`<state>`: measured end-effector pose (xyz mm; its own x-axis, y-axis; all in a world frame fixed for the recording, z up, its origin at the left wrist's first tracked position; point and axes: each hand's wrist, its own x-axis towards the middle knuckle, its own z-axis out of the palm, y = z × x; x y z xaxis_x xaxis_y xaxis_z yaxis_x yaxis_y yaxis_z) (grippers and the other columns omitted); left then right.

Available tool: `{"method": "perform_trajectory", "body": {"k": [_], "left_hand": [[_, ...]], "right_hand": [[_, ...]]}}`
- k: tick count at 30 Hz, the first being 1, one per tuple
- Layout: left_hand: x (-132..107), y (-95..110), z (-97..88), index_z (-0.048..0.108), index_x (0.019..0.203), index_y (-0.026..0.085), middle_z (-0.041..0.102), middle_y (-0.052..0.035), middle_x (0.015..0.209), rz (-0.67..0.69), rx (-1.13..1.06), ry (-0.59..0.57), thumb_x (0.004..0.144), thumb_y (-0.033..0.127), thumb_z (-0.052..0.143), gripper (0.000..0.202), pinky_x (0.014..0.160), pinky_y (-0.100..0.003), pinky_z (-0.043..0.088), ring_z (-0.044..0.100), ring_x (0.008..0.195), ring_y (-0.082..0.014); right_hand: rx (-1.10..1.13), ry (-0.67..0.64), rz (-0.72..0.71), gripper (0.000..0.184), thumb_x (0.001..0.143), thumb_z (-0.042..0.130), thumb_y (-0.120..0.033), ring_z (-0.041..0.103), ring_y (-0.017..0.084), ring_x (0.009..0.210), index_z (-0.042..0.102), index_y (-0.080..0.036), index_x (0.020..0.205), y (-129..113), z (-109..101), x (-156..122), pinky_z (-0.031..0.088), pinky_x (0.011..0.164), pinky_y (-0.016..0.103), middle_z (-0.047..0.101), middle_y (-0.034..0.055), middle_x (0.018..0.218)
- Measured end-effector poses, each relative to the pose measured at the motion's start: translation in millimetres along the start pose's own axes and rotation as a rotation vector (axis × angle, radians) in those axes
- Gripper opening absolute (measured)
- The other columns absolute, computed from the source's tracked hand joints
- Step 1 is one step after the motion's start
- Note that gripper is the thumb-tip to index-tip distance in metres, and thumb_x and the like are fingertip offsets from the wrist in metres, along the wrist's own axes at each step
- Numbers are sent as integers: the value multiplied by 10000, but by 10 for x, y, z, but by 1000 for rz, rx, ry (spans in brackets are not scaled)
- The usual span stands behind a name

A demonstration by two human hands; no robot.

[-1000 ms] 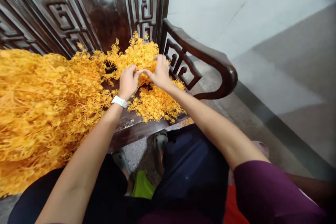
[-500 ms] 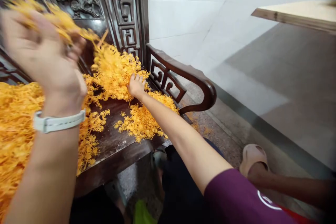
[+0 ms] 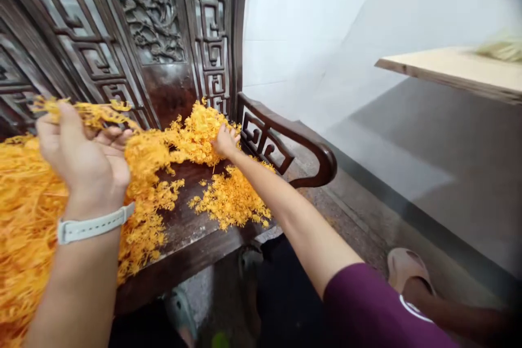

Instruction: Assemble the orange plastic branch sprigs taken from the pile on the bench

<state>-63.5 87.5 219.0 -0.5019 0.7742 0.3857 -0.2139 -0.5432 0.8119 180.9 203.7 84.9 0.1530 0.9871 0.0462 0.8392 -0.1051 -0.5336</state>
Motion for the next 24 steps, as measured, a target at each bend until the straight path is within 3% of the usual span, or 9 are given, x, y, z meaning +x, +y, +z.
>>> {"method": "perform_trajectory", "body": {"k": [1,6,9,11,13,15,19,21,24], "left_hand": [[-58,-2,19,375,1003,277,483,96,811,31,-33,80,959,479,738,418,544,-193,532,546,551,-64],[-239,65,31,424,1002,263,557,90,698,-6,7,19,988,411,725,335,558,-216,499,613,590,-111],[-366,188,-25,496,972,256,632,56,694,-128,55,-12,1022,305,688,204,599,-255,546,667,655,-138],[-489,263,-57,530,934,253,666,42,718,-192,79,-48,1013,263,713,199,618,-267,566,703,708,-146],[-634,307,-72,538,903,251,705,30,744,-248,86,-80,999,259,749,232,622,-271,578,717,732,-152],[-787,318,-75,547,907,249,760,12,780,-310,87,-111,1008,288,756,235,622,-278,595,685,671,-143],[-1121,249,-134,564,981,252,808,-21,927,-389,143,-228,1028,395,749,238,697,-291,642,711,704,-136],[-1315,169,-233,568,1221,267,799,-68,1158,-336,272,-327,963,430,837,406,836,-342,672,780,926,-182],[-1604,38,-439,180,1694,294,568,-217,1603,-268,518,-534,785,379,989,1220,1032,-473,663,727,1316,-310]], "right_hand": [[10,2,15,885,969,726,-271,338,435,1642,301,-95,1725,-13,-40,-18,294,1330,661,487,266,1730],[68,12,104,1018,890,796,-304,391,463,1590,252,-104,1727,-184,-259,-217,426,1263,618,406,289,1722],[306,-23,-88,852,957,705,-291,424,372,1593,304,-177,1701,-336,-413,-617,434,1285,556,464,205,1707],[647,-201,-278,594,1034,611,-335,527,312,1518,439,-216,1589,-405,-500,-982,497,1234,517,557,158,1640],[922,-457,-343,483,1051,635,-506,621,290,1388,548,-237,1442,-426,-543,-1345,560,1137,485,624,134,1565],[1040,-595,-369,503,934,805,-601,672,256,1189,625,-248,1245,-397,-532,-1641,587,1003,429,713,98,1346],[1107,-587,-350,468,859,886,-646,572,180,848,642,-249,905,-235,-469,-2000,531,842,362,648,1,889],[1177,-595,-291,462,858,896,-647,584,174,868,671,-246,909,-146,-483,-2127,533,872,345,676,-4,905],[1338,-657,-198,445,853,924,-617,636,167,898,708,-242,955,-39,-572,-2298,565,897,318,731,-2,938]]}}
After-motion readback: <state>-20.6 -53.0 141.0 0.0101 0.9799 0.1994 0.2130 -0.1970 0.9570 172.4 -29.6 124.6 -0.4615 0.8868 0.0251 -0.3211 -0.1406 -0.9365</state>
